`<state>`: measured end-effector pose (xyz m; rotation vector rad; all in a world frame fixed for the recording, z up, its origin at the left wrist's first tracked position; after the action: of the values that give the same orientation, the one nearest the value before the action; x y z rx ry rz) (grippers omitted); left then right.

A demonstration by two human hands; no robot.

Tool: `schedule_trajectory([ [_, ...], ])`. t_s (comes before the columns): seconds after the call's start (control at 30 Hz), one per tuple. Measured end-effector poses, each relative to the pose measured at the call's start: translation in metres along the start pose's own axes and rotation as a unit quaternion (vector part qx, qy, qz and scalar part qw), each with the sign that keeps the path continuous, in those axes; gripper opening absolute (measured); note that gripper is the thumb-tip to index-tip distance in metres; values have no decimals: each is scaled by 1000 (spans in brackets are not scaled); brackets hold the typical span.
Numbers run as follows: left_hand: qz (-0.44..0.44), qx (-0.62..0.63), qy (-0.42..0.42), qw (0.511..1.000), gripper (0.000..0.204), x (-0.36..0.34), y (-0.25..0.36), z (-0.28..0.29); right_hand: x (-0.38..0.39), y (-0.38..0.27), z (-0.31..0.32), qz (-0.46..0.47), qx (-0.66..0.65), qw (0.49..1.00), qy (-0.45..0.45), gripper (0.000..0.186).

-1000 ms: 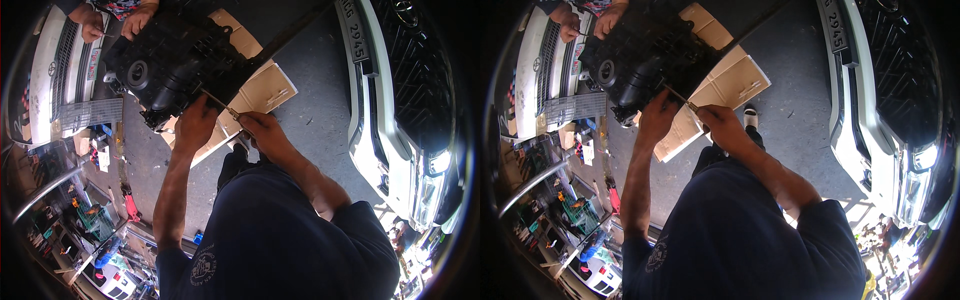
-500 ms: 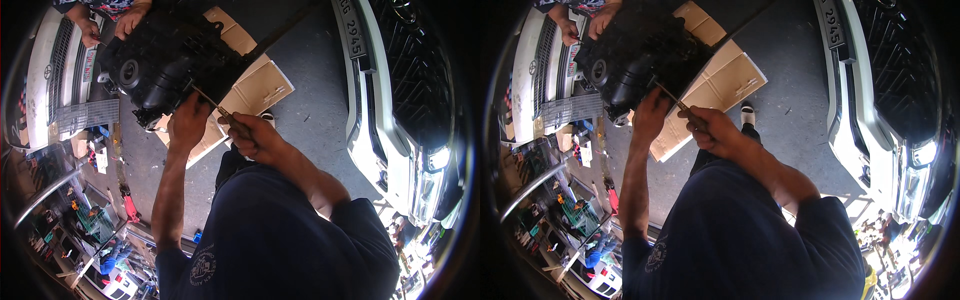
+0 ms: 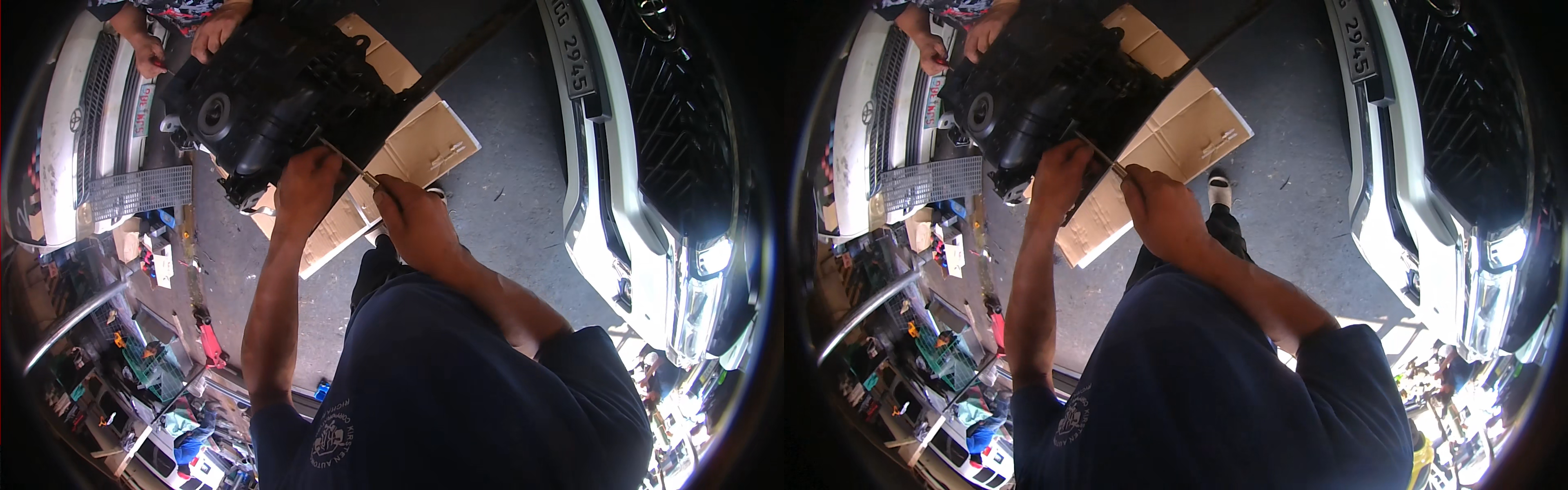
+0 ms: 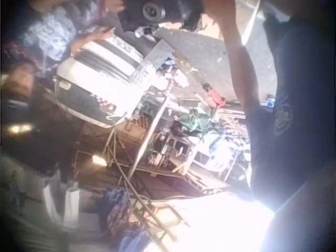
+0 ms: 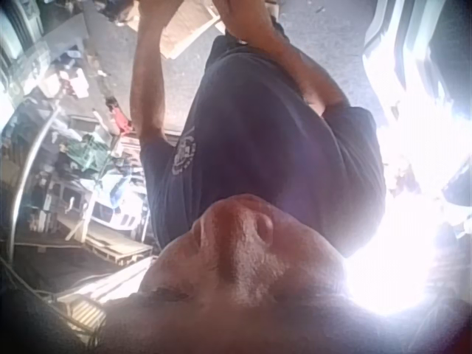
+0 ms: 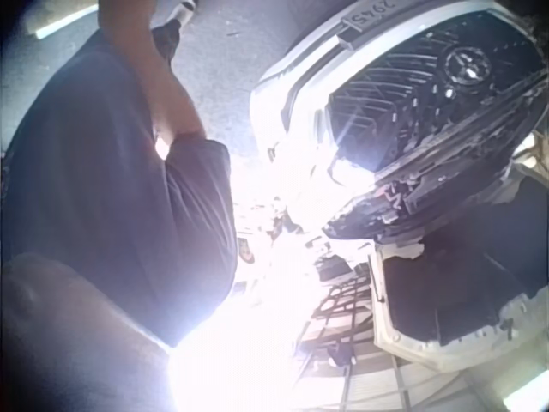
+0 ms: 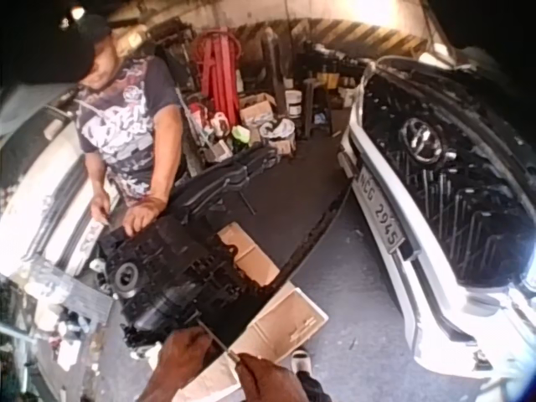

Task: The person places cardboard on a drum, sets down a car part with a coworker, and disassembles the car part using screwdrivers.

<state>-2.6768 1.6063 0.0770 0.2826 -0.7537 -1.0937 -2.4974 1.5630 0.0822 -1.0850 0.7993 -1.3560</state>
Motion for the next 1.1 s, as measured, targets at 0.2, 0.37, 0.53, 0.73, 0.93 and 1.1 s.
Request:
schedule_trajectory([
  [0.2,-8,116,25,993,30,-9,1,10,-3,32,-27,-349,-405,831,-152,25],
  [0.37,6,142,29,989,33,-24,-7,-6,-1,31,-36,-413,-567,672,-240,30],
  [0.53,63,235,-3,970,23,-24,2,-6,-23,6,-7,37,15,999,2,31],
  [0.73,102,349,-35,931,19,-19,-3,-13,3,44,-28,-476,-519,694,-149,33],
  [0.93,104,379,-74,917,18,-21,1,-12,-14,19,-6,-143,-67,987,-38,29],
  [1.1,121,389,-100,908,18,-25,1,-12,-16,23,2,-158,-86,983,35,26],
])
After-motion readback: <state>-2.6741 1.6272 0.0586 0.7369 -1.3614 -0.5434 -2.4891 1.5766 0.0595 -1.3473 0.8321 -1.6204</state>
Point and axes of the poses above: each hand's wrist, its own x-axis away from the middle knuckle, its own z-axis out of the back of the hand, y = z × x, the point moved 6 cm from there along -x, towards the middle knuckle, and after that the axes turned 5 degrees about y, right-handed, at the moved point
